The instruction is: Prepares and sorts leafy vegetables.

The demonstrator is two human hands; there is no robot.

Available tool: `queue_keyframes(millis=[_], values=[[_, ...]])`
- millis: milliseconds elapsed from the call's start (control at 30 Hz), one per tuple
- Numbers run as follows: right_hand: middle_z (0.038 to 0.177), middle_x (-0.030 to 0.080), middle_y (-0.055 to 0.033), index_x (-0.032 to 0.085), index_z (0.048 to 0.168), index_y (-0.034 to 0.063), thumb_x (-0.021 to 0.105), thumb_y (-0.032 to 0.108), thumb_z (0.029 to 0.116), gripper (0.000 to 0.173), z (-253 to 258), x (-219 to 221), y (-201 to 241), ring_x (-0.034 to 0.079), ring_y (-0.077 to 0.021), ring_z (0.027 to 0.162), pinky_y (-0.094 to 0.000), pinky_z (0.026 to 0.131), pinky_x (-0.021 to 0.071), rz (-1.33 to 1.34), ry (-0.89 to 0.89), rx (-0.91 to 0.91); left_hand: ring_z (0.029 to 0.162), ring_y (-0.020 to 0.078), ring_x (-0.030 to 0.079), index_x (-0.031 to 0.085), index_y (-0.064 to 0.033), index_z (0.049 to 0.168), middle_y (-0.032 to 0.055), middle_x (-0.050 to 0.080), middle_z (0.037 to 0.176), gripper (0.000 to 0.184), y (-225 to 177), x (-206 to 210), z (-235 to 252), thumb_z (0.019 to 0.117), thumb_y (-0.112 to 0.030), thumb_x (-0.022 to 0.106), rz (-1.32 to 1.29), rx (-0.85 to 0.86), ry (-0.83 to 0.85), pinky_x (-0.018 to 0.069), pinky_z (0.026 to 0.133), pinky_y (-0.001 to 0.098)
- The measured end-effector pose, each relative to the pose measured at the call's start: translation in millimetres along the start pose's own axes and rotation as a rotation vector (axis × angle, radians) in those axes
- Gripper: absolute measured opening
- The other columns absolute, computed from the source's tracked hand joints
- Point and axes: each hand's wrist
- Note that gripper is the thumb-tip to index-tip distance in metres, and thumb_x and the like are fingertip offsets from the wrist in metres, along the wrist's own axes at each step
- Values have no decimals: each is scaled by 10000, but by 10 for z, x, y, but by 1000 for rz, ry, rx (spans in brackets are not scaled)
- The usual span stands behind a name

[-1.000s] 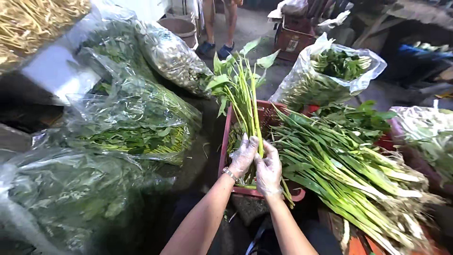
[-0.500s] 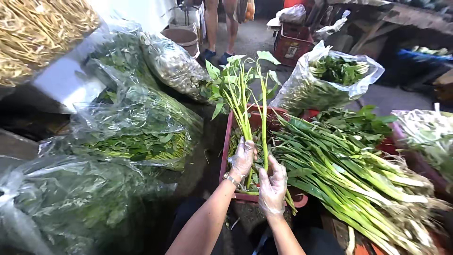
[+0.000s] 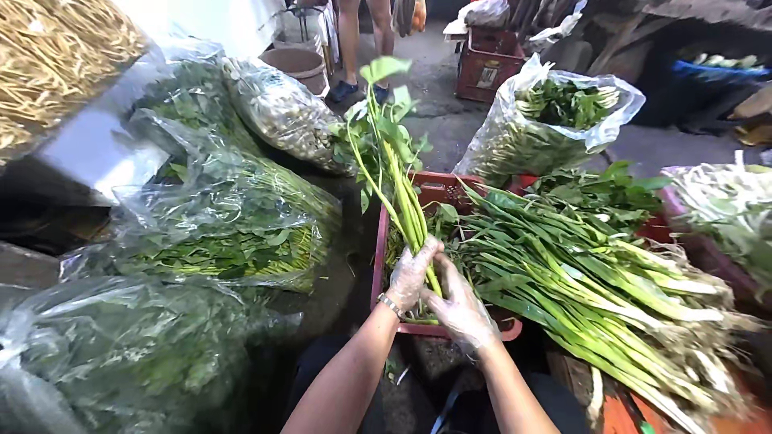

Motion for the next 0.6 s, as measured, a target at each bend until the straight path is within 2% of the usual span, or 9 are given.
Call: queue_keyframes(millis=[67, 167, 233, 333, 400, 433, 500, 567, 600], values=[[1385, 603, -217, 467, 1498, -3, 683, 315, 918, 696, 54, -25, 90, 569, -309, 1301, -487, 1121, 426, -132, 49, 19, 1045, 149, 637, 595, -30, 1297, 100, 672, 1146, 401, -2, 4, 4, 1027, -326, 580, -7, -18, 30, 530, 937, 364], [1277, 640, -253, 560, 1367, -55, 613, 278, 980, 513, 102, -135, 187, 619, -377, 1204, -536, 1056, 463, -330, 105, -1, 1034, 146, 639, 602, -56, 1295, 87, 669, 1138, 417, 72, -33, 60, 1013, -363, 592, -29, 38, 88, 536, 931, 367], [1190, 669, -267, 579, 1310, -75, 601, 222, 969, 452, 116, -180, 212, 653, -410, 1128, -569, 994, 488, -439, 110, -25, 1036, 138, 631, 623, -78, 1279, 67, 669, 1146, 379, 132, -45, 94, 1026, -354, 564, -13, 85, 106, 525, 934, 370], [1177, 671, -269, 541, 1351, -66, 577, 207, 1002, 444, 117, -221, 276, 652, -411, 1133, -565, 998, 482, -496, 172, 22, 1070, 124, 620, 642, -96, 1270, 45, 666, 1197, 377, 141, -32, 80, 1056, -374, 504, 66, 132, 108, 517, 939, 361], [1223, 644, -280, 484, 1412, -46, 543, 200, 1044, 447, 145, -297, 288, 634, -422, 1160, -593, 1007, 468, -474, 256, 97, 1082, 136, 612, 597, -68, 1325, 71, 654, 1222, 444, 22, -115, 12, 1049, -407, 514, 253, 58, 204, 513, 944, 357], [1256, 632, -281, 462, 1444, -26, 536, 200, 1057, 453, 159, -354, 270, 624, -427, 1180, -611, 1013, 459, -466, 285, 125, 1085, 162, 611, 543, -24, 1381, 120, 640, 1242, 493, -115, -188, -61, 1047, -386, 537, 426, -31, 288, 512, 951, 365], [1286, 624, -264, 451, 1469, 20, 524, 224, 1069, 455, 181, -480, 191, 611, -428, 1200, -624, 1016, 448, -493, 328, 175, 1118, 250, 616, 511, 18, 1396, 197, 624, 1274, 546, -398, -297, -214, 1007, -348, 625, 771, -188, 477, 494, 984, 443], [1247, 641, -253, 488, 1425, 30, 538, 240, 1061, 423, 185, -560, 76, 621, -433, 1169, -633, 991, 458, -539, 348, 165, 1080, 234, 671, 609, -22, 1311, 147, 685, 1207, 458, -547, -310, -382, 960, -296, 717, 996, -86, 503, 530, 967, 453], [1215, 648, -253, 507, 1390, 25, 548, 243, 1057, 400, 187, -569, 48, 627, -438, 1145, -639, 967, 463, -569, 370, 146, 1047, 229, 679, 643, -44, 1275, 121, 702, 1167, 429, -588, -289, -446, 937, -287, 749, 1133, 105, 463, 536, 946, 468]])
Point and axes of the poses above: each hand's wrist, its own z-axis towards the middle knuckle, its own x-axis out of the palm, y = z × x
